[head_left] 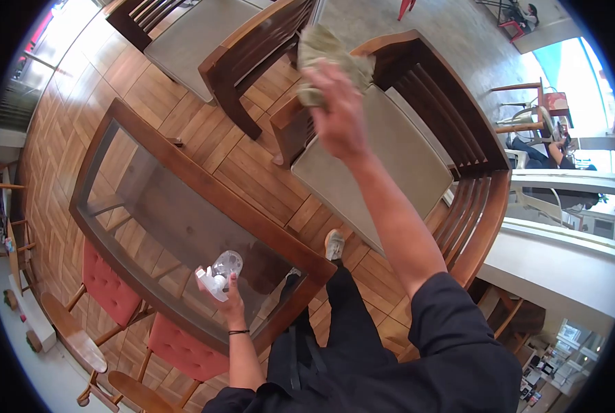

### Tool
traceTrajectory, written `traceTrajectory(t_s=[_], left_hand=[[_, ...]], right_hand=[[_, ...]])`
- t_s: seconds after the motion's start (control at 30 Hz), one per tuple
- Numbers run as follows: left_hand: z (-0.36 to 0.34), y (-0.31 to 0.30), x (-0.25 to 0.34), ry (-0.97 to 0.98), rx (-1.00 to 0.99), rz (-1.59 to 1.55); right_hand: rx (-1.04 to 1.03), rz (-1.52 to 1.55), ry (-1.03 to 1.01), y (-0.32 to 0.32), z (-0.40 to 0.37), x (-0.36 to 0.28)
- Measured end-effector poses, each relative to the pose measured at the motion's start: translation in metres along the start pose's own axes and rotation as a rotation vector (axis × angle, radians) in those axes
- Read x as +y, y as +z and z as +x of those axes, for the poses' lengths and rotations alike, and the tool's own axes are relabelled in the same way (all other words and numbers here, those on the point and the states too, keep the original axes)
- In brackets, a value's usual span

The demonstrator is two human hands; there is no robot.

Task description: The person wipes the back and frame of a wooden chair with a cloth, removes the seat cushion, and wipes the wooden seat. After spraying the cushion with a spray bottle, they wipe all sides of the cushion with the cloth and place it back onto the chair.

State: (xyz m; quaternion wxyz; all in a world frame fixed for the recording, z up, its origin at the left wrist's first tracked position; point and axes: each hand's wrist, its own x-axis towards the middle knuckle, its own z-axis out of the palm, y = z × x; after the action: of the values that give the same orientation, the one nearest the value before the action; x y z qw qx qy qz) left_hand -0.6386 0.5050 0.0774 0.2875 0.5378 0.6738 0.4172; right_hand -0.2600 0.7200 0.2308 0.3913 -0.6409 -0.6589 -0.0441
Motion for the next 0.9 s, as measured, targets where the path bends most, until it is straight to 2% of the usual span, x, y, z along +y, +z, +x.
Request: traceTrajectory(t_s=[0.07,0.1,0.17,0.23,0.3,0.37,0.53,0.63,0.73,0.8,0.9], left_hand=[[-0.034,0.006,0.003,-0.140,0.154,0.126],[-0.058,0.009,0.006,-0.210,0.230,0.186],[-0.112,0.015,0.025,-0.294,0.015,0.345],[-0.144,0.034,0.058,-0.376,-0.125,0.374],[-0.145,0.060,0.073,-0.357,-0.179,0.376],[-0.131,0.091,0.079,-0.305,-0.202,0.362],[-0.047,0.156,0.051,-0.172,-0.061,0.596],[-0.010,0.174,0.008,0.011,0.002,0.682],[0.000,0.192,-0.014,-0.027,0.044,0.828],[-0.001,0.204,-0.010,-0.037,0.049,0.927],[-0.001,0.202,-0.008,-0.045,0.053,0.969]], right_hand=[[-0.202,0.135,-0.135,0.061,-0.012,0.017],[-0.200,0.105,-0.173,0.073,-0.019,0.013],[-0.192,0.028,-0.244,0.078,-0.035,0.011],[-0.189,0.053,-0.362,0.079,-0.027,0.042],[-0.154,0.134,-0.438,0.077,-0.012,0.070],[-0.137,0.102,-0.422,0.070,0.003,0.111],[-0.076,0.031,-0.443,0.046,0.057,0.240],[0.013,-0.086,-0.353,0.022,0.087,0.314],[0.066,-0.264,-0.083,-0.010,0.104,0.389],[0.021,-0.294,-0.054,-0.032,0.105,0.408],[-0.077,-0.274,0.038,-0.059,0.112,0.397]])
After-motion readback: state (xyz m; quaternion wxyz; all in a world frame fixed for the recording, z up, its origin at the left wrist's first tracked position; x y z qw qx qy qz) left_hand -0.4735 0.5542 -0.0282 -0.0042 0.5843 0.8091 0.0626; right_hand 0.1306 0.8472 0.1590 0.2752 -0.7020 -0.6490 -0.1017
